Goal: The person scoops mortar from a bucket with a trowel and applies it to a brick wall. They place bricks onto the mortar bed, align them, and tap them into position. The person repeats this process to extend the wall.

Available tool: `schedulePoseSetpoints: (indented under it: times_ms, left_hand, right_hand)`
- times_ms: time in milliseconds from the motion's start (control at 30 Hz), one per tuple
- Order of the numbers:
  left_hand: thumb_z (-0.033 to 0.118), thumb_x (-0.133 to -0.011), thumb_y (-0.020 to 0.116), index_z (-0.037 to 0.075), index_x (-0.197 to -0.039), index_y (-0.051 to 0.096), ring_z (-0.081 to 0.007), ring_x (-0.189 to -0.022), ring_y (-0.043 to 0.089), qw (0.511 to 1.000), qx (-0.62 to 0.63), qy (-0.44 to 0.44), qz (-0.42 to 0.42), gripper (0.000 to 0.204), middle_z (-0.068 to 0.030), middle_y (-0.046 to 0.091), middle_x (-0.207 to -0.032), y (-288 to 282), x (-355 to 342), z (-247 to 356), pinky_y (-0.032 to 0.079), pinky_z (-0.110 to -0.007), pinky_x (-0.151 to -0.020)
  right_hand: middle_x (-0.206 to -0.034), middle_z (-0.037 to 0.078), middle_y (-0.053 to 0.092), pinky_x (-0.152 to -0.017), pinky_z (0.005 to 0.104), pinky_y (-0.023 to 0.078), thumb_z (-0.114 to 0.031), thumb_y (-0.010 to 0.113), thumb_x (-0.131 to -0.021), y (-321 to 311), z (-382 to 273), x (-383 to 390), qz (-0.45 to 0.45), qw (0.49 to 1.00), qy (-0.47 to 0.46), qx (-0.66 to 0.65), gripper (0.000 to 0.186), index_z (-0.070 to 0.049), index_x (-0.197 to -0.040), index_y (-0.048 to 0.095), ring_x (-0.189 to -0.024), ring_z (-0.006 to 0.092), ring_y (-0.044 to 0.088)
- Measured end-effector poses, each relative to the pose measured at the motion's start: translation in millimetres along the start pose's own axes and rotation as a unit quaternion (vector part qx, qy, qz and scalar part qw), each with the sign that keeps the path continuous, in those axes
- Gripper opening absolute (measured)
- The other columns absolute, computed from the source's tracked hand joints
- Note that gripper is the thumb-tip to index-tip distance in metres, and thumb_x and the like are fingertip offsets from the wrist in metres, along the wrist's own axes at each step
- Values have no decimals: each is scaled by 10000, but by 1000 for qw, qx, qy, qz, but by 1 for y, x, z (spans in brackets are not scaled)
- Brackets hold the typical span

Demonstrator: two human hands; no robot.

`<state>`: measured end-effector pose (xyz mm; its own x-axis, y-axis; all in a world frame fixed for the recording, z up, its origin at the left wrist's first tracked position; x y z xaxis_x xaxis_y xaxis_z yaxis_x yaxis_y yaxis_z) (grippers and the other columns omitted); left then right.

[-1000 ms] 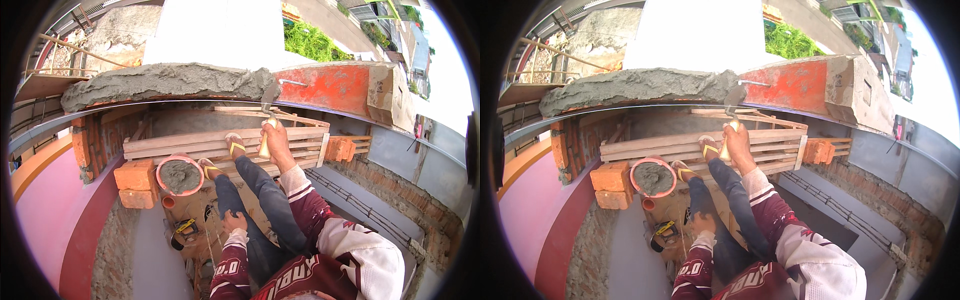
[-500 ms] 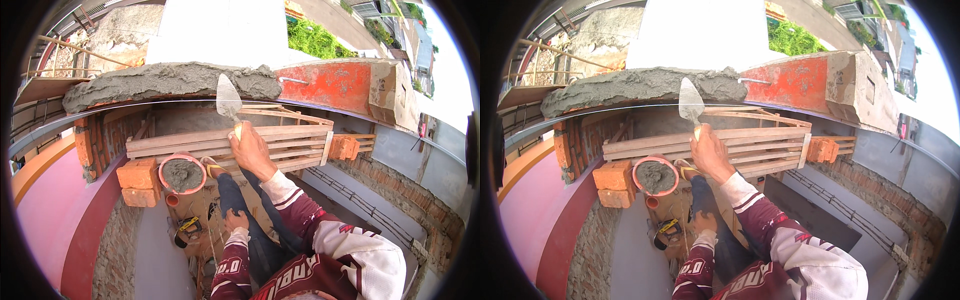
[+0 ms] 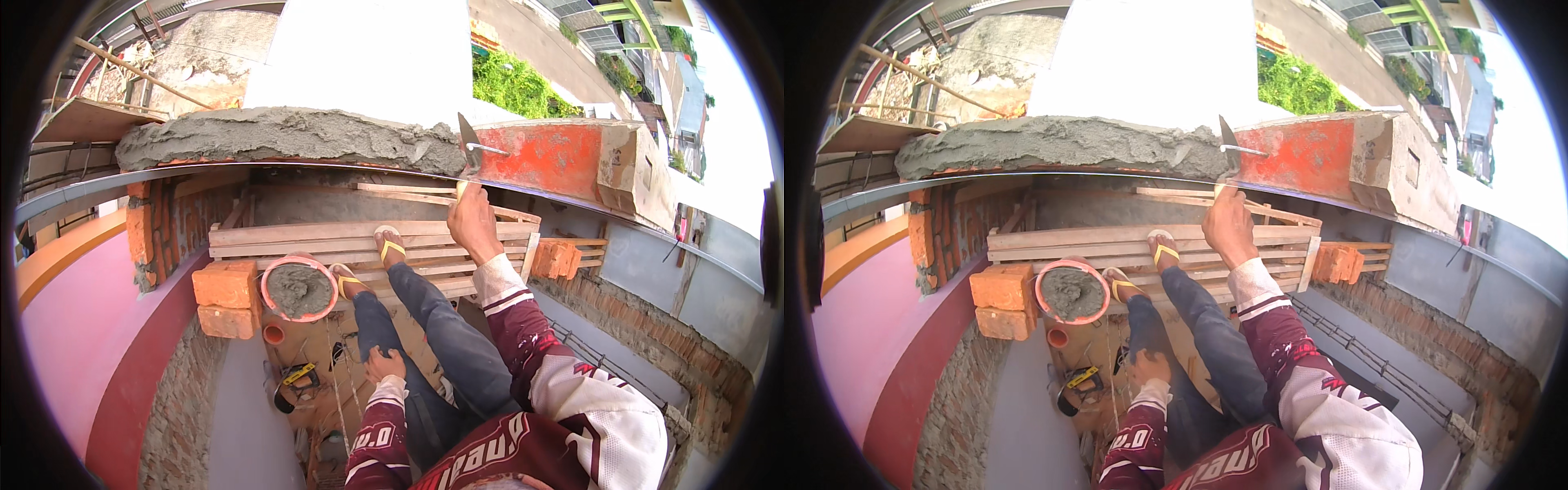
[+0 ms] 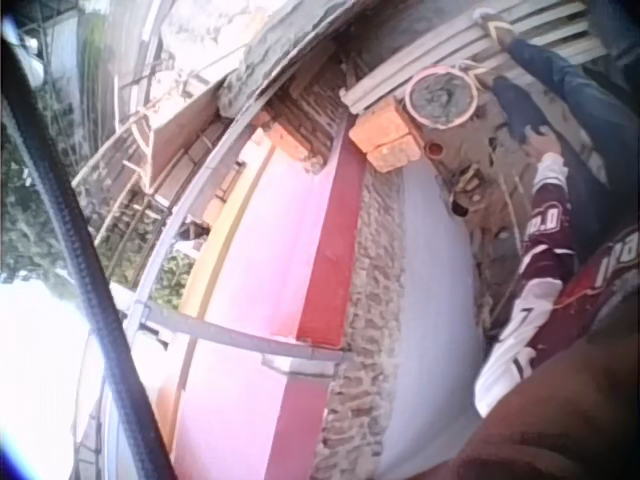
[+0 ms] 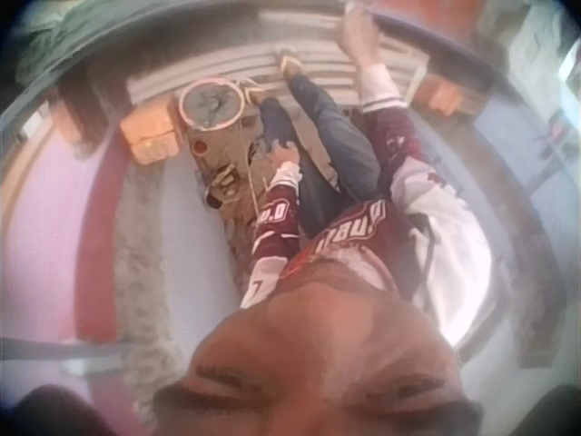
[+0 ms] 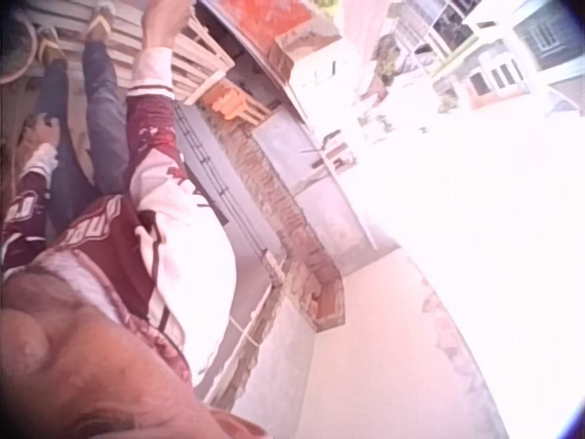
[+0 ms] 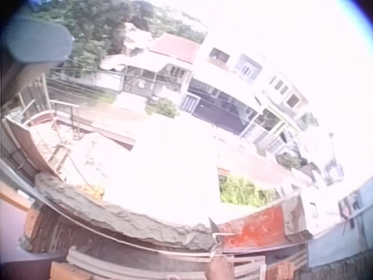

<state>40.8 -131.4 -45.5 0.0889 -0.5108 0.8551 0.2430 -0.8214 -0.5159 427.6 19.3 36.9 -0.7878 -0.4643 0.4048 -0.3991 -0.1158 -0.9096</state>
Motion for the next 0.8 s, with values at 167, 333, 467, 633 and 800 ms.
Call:
schedulePoseSetpoints:
  times_ms: [167, 333, 467, 633, 800]
  left_hand:
    - [268, -821, 664, 96, -1235, 648, -325, -1177, 601, 1000, 18, -6, 5, 449, -83, 727, -1170, 5, 2, -4, 407, -567, -1034]
    - [264, -821, 664, 87, -1227, 651, -339, -1172, 601, 1000, 20, -9, 0, 444, -101, 729, -1158, 9, 2, -8, 421, -562, -1025]
    - [272, -830, 660, 85, -1227, 652, -350, -1167, 604, 999, 42, -3, 3, 439, -111, 726, -1157, 10, 1, -11, 444, -539, -1002]
    - [301, -847, 664, 99, -1269, 642, -335, -1211, 589, 1000, 23, -11, -11, 469, -89, 722, -1159, 10, 1, -12, 429, -541, -1015]
    - [277, -813, 658, 87, -1213, 651, -344, -1141, 616, 1000, 20, -3, 8, 443, -101, 728, -1155, 8, 3, -8, 451, -540, -980]
  right_hand:
    - [-906, 262, 709, -726, 506, 597, -103, 549, -912, -11, -5, -28, 62, 983, -50, 167, 441, 147, -1274, 520, -801, 429, 731]
    - [-885, 186, 734, -628, 380, 604, -150, 585, -896, 1, -44, -35, 77, 944, -158, 279, 396, 118, -1186, 617, -762, 302, 756]
    - [-916, 213, 723, -646, 406, 600, -169, 597, -902, 6, -87, -31, 67, 947, -218, 226, 427, 107, -1228, 593, -774, 339, 749]
    - [-1131, 265, 656, -793, 541, 539, -210, 630, -916, 13, -85, 7, 30, 986, -151, -60, 501, 9, -1342, 488, -935, 478, 668]
    - [-1019, 246, 663, -870, 495, 514, -208, 601, -924, 78, -32, 78, -45, 956, -84, -278, 395, 14, -1248, 557, -972, 416, 665]
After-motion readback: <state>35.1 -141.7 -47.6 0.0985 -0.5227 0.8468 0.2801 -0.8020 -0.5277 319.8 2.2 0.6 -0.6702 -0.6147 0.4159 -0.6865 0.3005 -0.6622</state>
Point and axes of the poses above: each hand's wrist, its own x-axis away from the middle knuckle, its own y-axis out of the palm, z = x × y, the point moved 3 cm from there along -x, towards the middle knuckle
